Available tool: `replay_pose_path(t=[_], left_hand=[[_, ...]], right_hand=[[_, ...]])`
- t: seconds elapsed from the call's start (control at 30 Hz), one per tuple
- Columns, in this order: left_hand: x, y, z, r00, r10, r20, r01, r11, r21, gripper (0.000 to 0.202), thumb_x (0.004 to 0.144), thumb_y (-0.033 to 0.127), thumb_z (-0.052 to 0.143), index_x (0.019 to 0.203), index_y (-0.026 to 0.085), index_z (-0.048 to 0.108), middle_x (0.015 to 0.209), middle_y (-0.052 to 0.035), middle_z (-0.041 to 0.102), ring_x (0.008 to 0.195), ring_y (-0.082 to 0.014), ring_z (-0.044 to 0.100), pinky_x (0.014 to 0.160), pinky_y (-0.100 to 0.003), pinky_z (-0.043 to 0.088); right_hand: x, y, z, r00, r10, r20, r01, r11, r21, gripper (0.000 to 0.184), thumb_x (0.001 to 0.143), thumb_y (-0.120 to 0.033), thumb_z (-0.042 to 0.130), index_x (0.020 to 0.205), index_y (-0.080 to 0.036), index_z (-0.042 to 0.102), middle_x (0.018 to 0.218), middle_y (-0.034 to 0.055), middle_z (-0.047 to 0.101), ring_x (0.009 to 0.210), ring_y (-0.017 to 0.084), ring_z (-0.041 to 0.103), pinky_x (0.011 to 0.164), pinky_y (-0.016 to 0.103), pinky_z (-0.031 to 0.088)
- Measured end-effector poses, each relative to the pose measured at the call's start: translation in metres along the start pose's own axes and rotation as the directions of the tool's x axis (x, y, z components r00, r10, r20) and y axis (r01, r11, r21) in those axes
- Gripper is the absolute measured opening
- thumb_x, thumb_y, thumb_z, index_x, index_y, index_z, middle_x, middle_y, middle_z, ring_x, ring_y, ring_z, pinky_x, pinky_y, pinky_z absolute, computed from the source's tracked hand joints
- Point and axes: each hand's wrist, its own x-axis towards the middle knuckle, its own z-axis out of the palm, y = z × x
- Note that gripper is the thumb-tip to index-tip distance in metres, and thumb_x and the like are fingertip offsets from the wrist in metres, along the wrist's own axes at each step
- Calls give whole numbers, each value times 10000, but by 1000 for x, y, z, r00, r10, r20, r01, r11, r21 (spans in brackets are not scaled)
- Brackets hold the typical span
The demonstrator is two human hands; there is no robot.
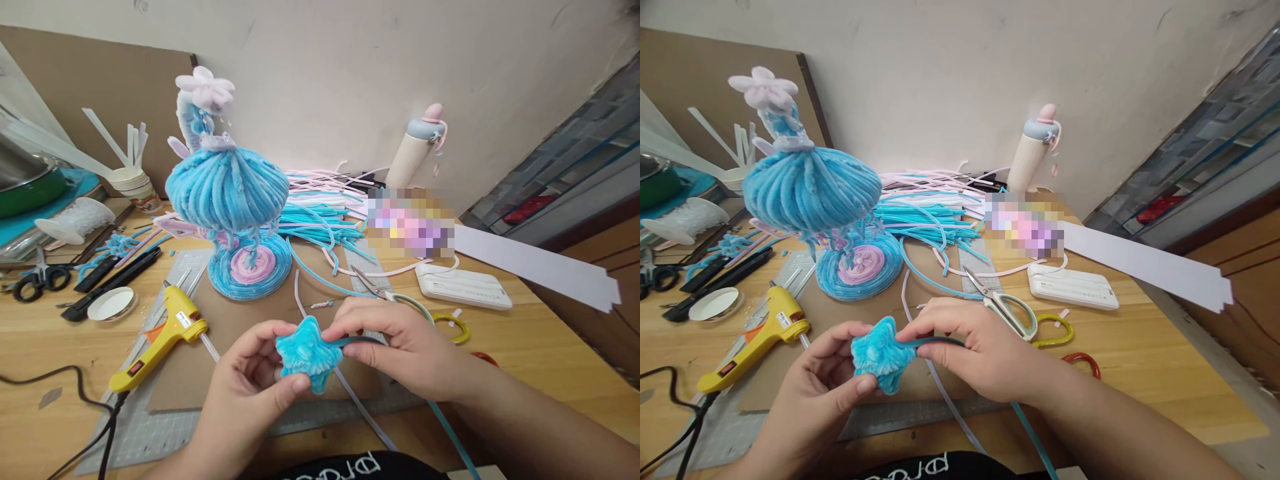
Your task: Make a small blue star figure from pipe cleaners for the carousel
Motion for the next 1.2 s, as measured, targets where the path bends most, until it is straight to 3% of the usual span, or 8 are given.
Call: replay_pose_path(t=[0.2,0.43,1.03,1.2], left_hand=[[0,1,0,1000,-27,11,27,999,17,371,568,162,840,897,238,685,785,5,704,669,-147,634,551,-237,569],[-2,1,0,999,33,-20,-31,995,96,346,570,164,836,880,218,692,803,-19,725,701,-152,650,608,-225,553],[-4,1,3,998,62,-14,-60,990,128,336,560,177,844,857,240,701,761,8,717,658,-124,635,589,-185,530],[-7,3,5,991,132,-25,-125,977,175,311,561,128,830,825,244,715,762,14,712,672,-120,648,617,-174,529]], right_hand=[[-1,2,1,1000,-5,16,4,1000,20,206,874,-172,594,1059,-212,676,901,29,638,857,138,600,763,275,480],[-2,1,3,989,98,-106,-98,995,9,142,805,-226,687,945,-206,682,864,15,650,766,128,575,703,260,478],[-3,3,4,998,-24,-50,26,999,42,139,810,-227,691,948,-219,699,845,16,623,789,130,603,714,269,483],[-3,0,6,987,132,-86,-117,979,165,135,811,-250,675,931,-194,652,835,13,611,775,129,566,712,261,478]])
